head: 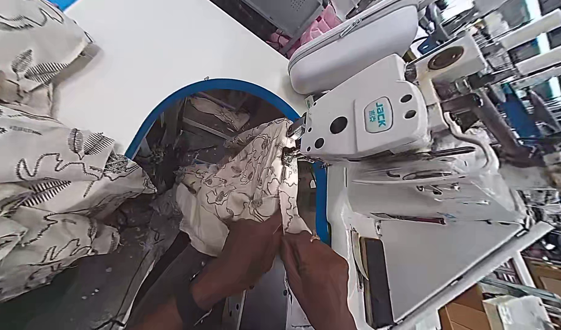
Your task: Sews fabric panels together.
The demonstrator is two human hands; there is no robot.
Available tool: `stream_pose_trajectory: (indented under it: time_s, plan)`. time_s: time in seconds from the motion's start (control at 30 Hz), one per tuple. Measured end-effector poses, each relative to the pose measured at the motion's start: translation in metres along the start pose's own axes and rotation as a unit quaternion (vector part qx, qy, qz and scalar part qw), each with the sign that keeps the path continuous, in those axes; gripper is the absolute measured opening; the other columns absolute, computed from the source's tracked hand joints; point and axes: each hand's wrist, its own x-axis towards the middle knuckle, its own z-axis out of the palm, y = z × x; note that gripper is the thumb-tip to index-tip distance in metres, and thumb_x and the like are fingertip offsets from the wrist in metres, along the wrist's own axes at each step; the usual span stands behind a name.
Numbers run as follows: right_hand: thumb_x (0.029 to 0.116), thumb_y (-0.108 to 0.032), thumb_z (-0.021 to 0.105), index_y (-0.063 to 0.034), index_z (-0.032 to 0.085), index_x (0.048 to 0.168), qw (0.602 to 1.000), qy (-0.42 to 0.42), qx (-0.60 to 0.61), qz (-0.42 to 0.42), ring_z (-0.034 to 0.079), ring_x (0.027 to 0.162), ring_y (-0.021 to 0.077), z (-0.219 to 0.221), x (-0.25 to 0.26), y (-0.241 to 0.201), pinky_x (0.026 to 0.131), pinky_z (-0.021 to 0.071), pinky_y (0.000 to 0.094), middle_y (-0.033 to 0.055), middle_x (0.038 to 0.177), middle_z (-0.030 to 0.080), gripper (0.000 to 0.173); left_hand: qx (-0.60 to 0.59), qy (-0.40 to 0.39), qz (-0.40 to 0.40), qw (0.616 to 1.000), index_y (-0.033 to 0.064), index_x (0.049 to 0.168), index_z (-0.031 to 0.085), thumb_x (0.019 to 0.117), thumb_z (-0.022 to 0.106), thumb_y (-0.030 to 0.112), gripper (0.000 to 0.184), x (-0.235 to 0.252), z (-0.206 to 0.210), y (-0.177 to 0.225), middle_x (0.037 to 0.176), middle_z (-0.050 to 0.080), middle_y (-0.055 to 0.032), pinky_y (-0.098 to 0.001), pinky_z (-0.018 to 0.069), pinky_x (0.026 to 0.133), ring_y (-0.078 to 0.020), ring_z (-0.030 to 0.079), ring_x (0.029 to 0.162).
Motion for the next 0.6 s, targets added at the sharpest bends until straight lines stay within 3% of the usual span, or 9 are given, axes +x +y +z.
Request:
stream_pose_trajectory:
  time_s: [0.07,0.17,0.23,0.3,0.37,0.43,0.53,0.57,0.6]
  plan:
    - [0.0884,-0.016,0.058,-0.0083,0.066,0.067,0.997,0.000,-0.064,-0.048,0.053,0.044,0.0148,0.005,0.009,-0.008,0.040,0.0383,0.0277,0.0022,0.052,0.053,0.024,-0.023,0.021,-0.001,1.000,0.0006,0.104,0.072,0.0956,0.053,0.013,0.024,-0.008,0.004,-0.006,0.057,0.057,-0.0090,-0.0456,0.0463,0.050,-0.0260,0.058,0.051]
    - [0.0867,-0.016,0.058,-0.0064,0.066,0.068,0.997,0.012,-0.071,-0.034,0.053,0.041,0.0167,0.018,0.021,-0.009,0.038,0.0378,0.0308,0.0033,0.051,0.052,0.023,-0.163,0.033,-0.017,0.986,0.0004,0.105,0.072,0.0998,0.052,0.012,0.024,0.005,0.010,-0.026,0.075,0.065,-0.0062,-0.0351,0.0513,0.064,-0.0134,0.061,0.065]
    - [0.0858,-0.015,0.059,-0.0045,0.069,0.072,0.999,0.015,-0.032,0.002,0.056,0.043,0.0181,0.022,0.031,-0.005,0.039,0.0406,0.0334,0.0047,0.053,0.056,0.020,-0.216,0.038,-0.017,0.976,-0.0009,0.114,0.071,0.1020,0.049,0.013,0.029,0.019,0.013,-0.031,0.091,0.072,-0.0067,-0.0315,0.0547,0.079,-0.0089,0.067,0.082]
    - [0.0859,-0.016,0.062,-0.0031,0.074,0.081,0.999,0.020,0.007,0.049,0.060,0.047,0.0177,0.023,0.032,-0.001,0.044,0.0455,0.0346,0.0051,0.058,0.063,0.018,-0.214,0.034,-0.017,0.976,-0.0038,0.131,0.064,0.1029,0.048,0.013,0.037,0.025,0.010,-0.030,0.108,0.074,-0.0131,-0.0354,0.0546,0.094,-0.0137,0.070,0.100]
    - [0.0844,-0.014,0.066,-0.0012,0.077,0.090,0.993,-0.012,0.018,0.112,0.060,0.050,0.0200,0.016,0.019,0.006,0.048,0.0483,0.0394,0.0060,0.061,0.065,0.018,-0.153,0.027,-0.048,0.987,-0.0037,0.140,0.059,0.1040,0.048,0.016,0.042,0.014,0.003,-0.017,0.096,0.073,-0.0161,-0.0429,0.0540,0.083,-0.0218,0.068,0.086]
    - [0.0849,-0.013,0.070,0.0014,0.075,0.090,0.972,-0.133,-0.021,0.191,0.066,0.059,0.0322,0.011,0.002,0.021,0.054,0.0510,0.0518,0.0139,0.066,0.067,0.016,-0.087,0.018,-0.066,0.994,-0.0019,0.138,0.061,0.1039,0.050,0.018,0.041,-0.009,-0.001,-0.008,0.079,0.069,-0.0153,-0.0476,0.0526,0.071,-0.0267,0.064,0.069]
    - [0.0955,-0.023,0.067,0.0031,0.070,0.112,0.827,-0.487,-0.083,0.267,0.066,0.109,0.0449,0.032,0.004,0.055,0.089,0.0505,0.0615,0.0268,0.112,0.069,0.031,-0.053,0.012,-0.062,0.997,0.0028,0.137,0.065,0.1017,0.054,0.019,0.040,-0.034,0.001,-0.007,0.078,0.071,-0.0133,-0.0462,0.0531,0.067,-0.0247,0.064,0.065]
    - [0.0946,-0.024,0.069,0.0048,0.068,0.115,0.803,-0.542,-0.056,0.242,0.063,0.113,0.0459,0.043,-0.002,0.074,0.094,0.0490,0.0622,0.0286,0.117,0.066,0.035,-0.049,0.017,-0.056,0.997,0.0029,0.135,0.066,0.1012,0.055,0.019,0.039,-0.039,0.005,-0.007,0.077,0.071,-0.0119,-0.0452,0.0532,0.066,-0.0229,0.064,0.063]
    - [0.0926,-0.023,0.072,0.0064,0.070,0.106,0.817,-0.539,0.012,0.205,0.064,0.105,0.0450,0.046,-0.009,0.093,0.092,0.0482,0.0627,0.0284,0.107,0.068,0.032,-0.041,0.022,-0.050,0.998,0.0034,0.132,0.068,0.1014,0.055,0.021,0.038,-0.041,0.006,-0.007,0.075,0.070,-0.0100,-0.0435,0.0526,0.064,-0.0209,0.062,0.061]
